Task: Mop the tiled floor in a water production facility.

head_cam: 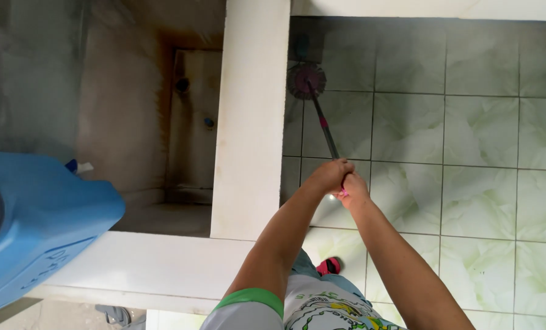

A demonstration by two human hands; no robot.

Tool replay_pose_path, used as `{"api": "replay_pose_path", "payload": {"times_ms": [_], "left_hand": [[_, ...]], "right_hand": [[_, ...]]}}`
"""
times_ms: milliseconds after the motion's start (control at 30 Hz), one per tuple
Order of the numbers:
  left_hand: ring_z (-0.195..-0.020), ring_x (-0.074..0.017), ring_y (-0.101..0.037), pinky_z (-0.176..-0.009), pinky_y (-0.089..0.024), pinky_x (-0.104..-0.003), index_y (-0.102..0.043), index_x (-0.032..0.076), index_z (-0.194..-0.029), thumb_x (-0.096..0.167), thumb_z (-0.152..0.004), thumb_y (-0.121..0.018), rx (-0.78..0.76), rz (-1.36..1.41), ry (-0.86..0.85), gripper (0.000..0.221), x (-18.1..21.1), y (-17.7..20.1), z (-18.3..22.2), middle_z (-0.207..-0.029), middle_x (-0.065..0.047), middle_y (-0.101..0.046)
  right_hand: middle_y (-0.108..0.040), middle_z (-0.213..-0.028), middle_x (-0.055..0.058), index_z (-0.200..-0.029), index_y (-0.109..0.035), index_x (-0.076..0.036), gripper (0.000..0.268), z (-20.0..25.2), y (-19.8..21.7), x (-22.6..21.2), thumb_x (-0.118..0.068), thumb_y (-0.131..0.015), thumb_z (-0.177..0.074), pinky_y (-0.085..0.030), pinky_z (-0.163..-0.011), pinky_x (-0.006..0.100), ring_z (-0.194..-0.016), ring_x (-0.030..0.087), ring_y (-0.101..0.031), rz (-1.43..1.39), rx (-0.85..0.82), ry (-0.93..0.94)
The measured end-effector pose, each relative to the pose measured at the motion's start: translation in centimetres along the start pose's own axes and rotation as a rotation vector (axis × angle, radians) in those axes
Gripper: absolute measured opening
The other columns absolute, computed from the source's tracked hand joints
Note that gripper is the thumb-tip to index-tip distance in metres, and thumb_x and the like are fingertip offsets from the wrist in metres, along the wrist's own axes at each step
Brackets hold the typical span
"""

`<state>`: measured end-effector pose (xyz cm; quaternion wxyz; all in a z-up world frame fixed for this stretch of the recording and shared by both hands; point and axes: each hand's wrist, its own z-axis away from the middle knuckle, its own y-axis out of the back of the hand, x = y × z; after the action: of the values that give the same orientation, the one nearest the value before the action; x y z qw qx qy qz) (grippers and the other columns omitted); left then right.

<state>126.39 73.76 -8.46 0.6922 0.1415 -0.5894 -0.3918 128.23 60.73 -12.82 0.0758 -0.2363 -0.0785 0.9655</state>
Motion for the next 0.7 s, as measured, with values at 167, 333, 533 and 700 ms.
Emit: {"api": "replay_pose_path", "payload": {"times_ms": [167,333,533,700], "left_hand": [[-0.103,-0.0286,-0.069,-0.081,-0.058,-0.043,-0.069,0.019,-0.109,0.017,-0.051,-0.093,-0.004,0.023,-0.010,0.062,2.2,-3.2,1.9,-0.111,-0.002,-0.068],[-0.103,-0.0310,-0.068,-0.080,-0.059,-0.044,-0.068,0.021,-0.113,0.025,-0.049,-0.095,-0.113,-0.082,-0.052,0.069,8.5,-9.0,5.4,-0.112,-0.002,-0.067],[-0.107,-0.0368,-0.067,-0.082,-0.061,-0.046,-0.067,0.027,-0.125,0.046,-0.054,-0.093,-0.363,-0.268,-0.164,0.078,18.0,-21.8,10.8,-0.120,-0.002,-0.068],[-0.110,-0.0336,-0.071,-0.108,-0.040,-0.066,-0.065,0.029,-0.136,0.056,-0.061,-0.087,-0.641,-0.398,-0.331,0.082,28.6,-28.5,17.9,-0.123,-0.009,-0.069]], "right_hand": [[-0.067,-0.118,0.007,-0.131,-0.059,-0.022,0.031,4.5,2.6,1.6,-0.016,-0.045,-0.104,-0.056,-0.071,0.038,-0.094,0.019,-0.066,0.057,-0.029,0.001],[-0.068,-0.120,0.004,-0.133,-0.056,-0.017,0.033,12.8,8.7,4.0,-0.020,-0.038,-0.106,-0.059,-0.073,0.035,-0.097,0.016,-0.068,-0.005,0.013,-0.034],[-0.062,-0.096,0.011,-0.118,-0.055,-0.006,0.022,16.2,27.1,15.2,-0.020,-0.042,-0.108,-0.043,-0.050,0.032,-0.066,0.017,-0.053,-0.042,0.003,-0.040],[-0.064,-0.094,0.009,-0.117,-0.055,-0.005,0.022,25.6,40.2,23.8,-0.023,-0.048,-0.105,-0.049,-0.054,0.034,-0.069,0.018,-0.058,-0.176,0.034,-0.102]]}}
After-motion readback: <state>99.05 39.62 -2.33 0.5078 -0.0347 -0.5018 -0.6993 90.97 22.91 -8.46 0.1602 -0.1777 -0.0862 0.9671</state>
